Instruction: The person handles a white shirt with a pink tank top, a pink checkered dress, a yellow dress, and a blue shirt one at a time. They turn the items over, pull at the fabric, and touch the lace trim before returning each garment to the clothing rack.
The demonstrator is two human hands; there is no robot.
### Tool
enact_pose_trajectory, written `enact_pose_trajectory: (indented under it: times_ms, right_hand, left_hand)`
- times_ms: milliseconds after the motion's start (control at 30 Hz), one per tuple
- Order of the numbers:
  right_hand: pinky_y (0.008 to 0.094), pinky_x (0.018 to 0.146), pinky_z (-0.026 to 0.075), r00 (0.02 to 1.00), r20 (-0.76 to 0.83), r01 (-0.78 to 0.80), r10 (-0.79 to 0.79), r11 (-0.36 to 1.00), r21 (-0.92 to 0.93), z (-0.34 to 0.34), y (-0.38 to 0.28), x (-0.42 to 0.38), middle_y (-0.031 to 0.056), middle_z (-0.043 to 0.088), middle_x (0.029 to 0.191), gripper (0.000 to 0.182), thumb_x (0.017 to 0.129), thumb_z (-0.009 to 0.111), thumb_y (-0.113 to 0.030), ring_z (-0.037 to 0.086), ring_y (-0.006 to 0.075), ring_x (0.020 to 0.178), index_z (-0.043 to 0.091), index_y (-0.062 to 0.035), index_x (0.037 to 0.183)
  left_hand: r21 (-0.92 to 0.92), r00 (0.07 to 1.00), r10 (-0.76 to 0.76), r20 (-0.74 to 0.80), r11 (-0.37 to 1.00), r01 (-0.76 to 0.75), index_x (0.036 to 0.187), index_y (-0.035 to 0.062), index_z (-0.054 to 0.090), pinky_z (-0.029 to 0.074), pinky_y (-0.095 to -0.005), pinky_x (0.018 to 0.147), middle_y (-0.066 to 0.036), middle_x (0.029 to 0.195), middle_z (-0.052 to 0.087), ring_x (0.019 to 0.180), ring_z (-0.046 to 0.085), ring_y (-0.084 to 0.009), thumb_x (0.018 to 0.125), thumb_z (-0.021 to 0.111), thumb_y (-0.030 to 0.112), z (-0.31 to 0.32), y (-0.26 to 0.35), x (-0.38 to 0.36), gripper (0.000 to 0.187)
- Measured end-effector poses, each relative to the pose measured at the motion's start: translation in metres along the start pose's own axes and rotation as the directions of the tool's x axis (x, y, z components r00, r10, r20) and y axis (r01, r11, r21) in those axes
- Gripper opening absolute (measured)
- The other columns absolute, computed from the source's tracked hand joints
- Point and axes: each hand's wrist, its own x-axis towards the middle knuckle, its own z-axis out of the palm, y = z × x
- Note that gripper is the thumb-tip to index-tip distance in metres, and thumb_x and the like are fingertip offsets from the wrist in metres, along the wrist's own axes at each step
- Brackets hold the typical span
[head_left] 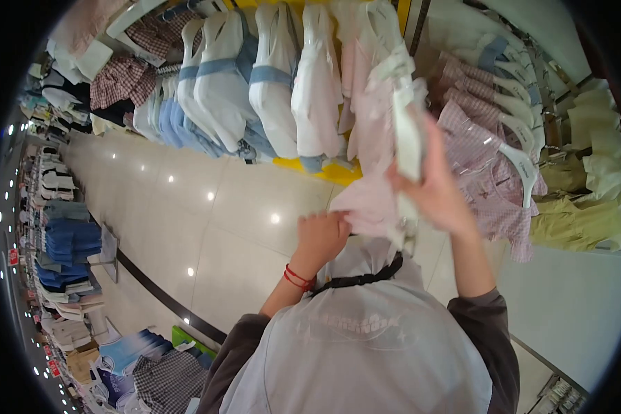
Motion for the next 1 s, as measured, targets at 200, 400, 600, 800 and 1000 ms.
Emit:
enact_pose_trajectory:
  times_ms: [200, 400, 600, 800, 1000]
  right_hand:
    - [0.0351, 0.094, 0.034, 0.947, 0.309, -0.161, 0.087, 0.961, 0.224, 0.04, 0.001, -0.014, 0.0191, 0.026, 0.133, 0.072, 0.077, 0.058, -0.014, 0.038, 0.0299, 0.114, 0.016, -0.0027, 0.135]
    - [0.034, 0.091, 0.036, 0.94, 0.333, -0.175, 0.081, 0.948, 0.265, 0.053, 0.002, -0.014, 0.0185, 0.026, 0.134, 0.07, 0.076, 0.055, -0.007, 0.043, 0.0273, 0.107, 0.02, -0.0144, 0.137]
    - [0.0339, 0.092, 0.035, 0.977, 0.214, -0.003, -0.004, 1.0, 0.031, 0.066, 0.019, -0.025, 0.0198, 0.027, 0.134, 0.061, 0.075, 0.043, 0.007, 0.042, 0.0311, 0.108, 0.036, -0.0145, 0.131]
    - [0.0265, 0.082, 0.045, 0.944, 0.28, -0.256, 0.176, 0.924, 0.284, 0.064, 0.038, -0.037, 0.012, 0.042, 0.117, 0.044, 0.076, 0.04, 0.009, 0.047, 0.0179, 0.106, 0.046, -0.0059, 0.118]
    - [0.0259, 0.079, 0.046, 0.963, 0.105, -0.268, 0.248, 0.85, 0.454, 0.058, 0.058, -0.042, 0.0093, 0.044, 0.098, 0.016, 0.078, 0.04, 0.008, 0.05, 0.0142, 0.092, 0.048, 0.0008, 0.09]
  left_hand:
    - [-0.817, 0.885, 0.188, 0.426, 0.501, 0.286, 0.102, 0.0093, 0.053, 0.04, -0.0278, 0.064, -0.008, 0.079, 0.056, 0.07, 0.054, -0.0164, 0.09, 0.035, 0.039, 0.056, -0.023, 0.011, 0.037]
    - [-0.972, 0.985, 0.059, 0.163, -0.161, 0.17, 0.111, 0.004, 0.046, 0.04, -0.0242, 0.077, -0.003, 0.1, 0.054, 0.091, 0.05, -0.0096, 0.093, 0.036, 0.027, 0.063, 0.008, 0.017, 0.031]
    - [-0.974, 0.949, 0.238, 0.207, -0.038, 0.222, 0.123, 0.0029, 0.04, 0.036, -0.0305, 0.092, -0.011, 0.118, 0.048, 0.109, 0.046, -0.0177, 0.092, 0.037, 0.024, 0.053, 0.017, 0.014, 0.037]
    - [-0.869, 0.851, 0.499, 0.165, 0.482, -0.114, 0.126, 0.0031, 0.034, 0.039, -0.0308, 0.089, -0.013, 0.112, 0.051, 0.105, 0.049, -0.0193, 0.09, 0.043, 0.02, 0.087, 0.008, 0.011, 0.041]
    - [-0.937, 0.909, 0.243, 0.338, 0.183, 0.299, 0.112, 0.0024, 0.042, 0.043, -0.0247, 0.073, -0.005, 0.088, 0.054, 0.079, 0.052, -0.0115, 0.087, 0.048, 0.013, 0.076, -0.002, 0.006, 0.028]
